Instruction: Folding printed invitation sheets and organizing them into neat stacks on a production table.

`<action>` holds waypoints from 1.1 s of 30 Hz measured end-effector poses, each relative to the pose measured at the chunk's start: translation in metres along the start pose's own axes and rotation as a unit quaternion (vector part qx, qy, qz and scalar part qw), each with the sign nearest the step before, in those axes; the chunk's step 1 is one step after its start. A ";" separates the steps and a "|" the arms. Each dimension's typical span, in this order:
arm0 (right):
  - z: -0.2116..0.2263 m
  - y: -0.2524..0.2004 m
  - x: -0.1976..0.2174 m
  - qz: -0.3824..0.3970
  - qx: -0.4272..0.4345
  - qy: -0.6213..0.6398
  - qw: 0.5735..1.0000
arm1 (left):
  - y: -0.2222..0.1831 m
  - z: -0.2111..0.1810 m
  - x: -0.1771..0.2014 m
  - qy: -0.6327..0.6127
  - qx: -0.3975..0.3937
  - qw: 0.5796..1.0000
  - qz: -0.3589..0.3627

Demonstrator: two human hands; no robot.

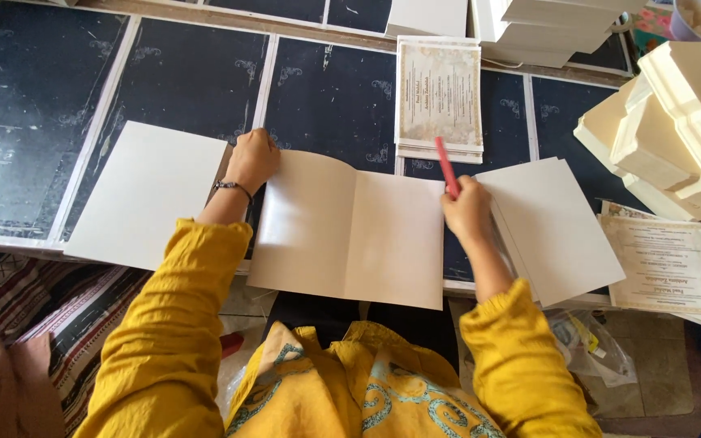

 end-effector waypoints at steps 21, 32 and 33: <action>-0.185 -0.037 0.180 0.031 -0.270 -0.091 0.958 | -0.265 -0.121 -0.058 0.170 -0.333 0.914 0.157; -0.014 -0.122 0.160 0.031 -0.087 0.397 0.913 | -0.238 -0.149 -0.006 -0.280 -0.119 0.929 0.211; -0.004 -0.122 0.150 0.034 -0.085 0.397 0.913 | -0.239 -0.143 -0.014 -0.281 -0.117 0.929 0.209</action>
Point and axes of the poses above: each hand's wrist, its own y-axis towards the middle knuckle, its own x-axis out of the back of the hand, z = x × y, the point moved 2 cm from there along y, towards the middle knuckle, and after that the axes turned 10 degrees about -y, right-handed, at the moved point
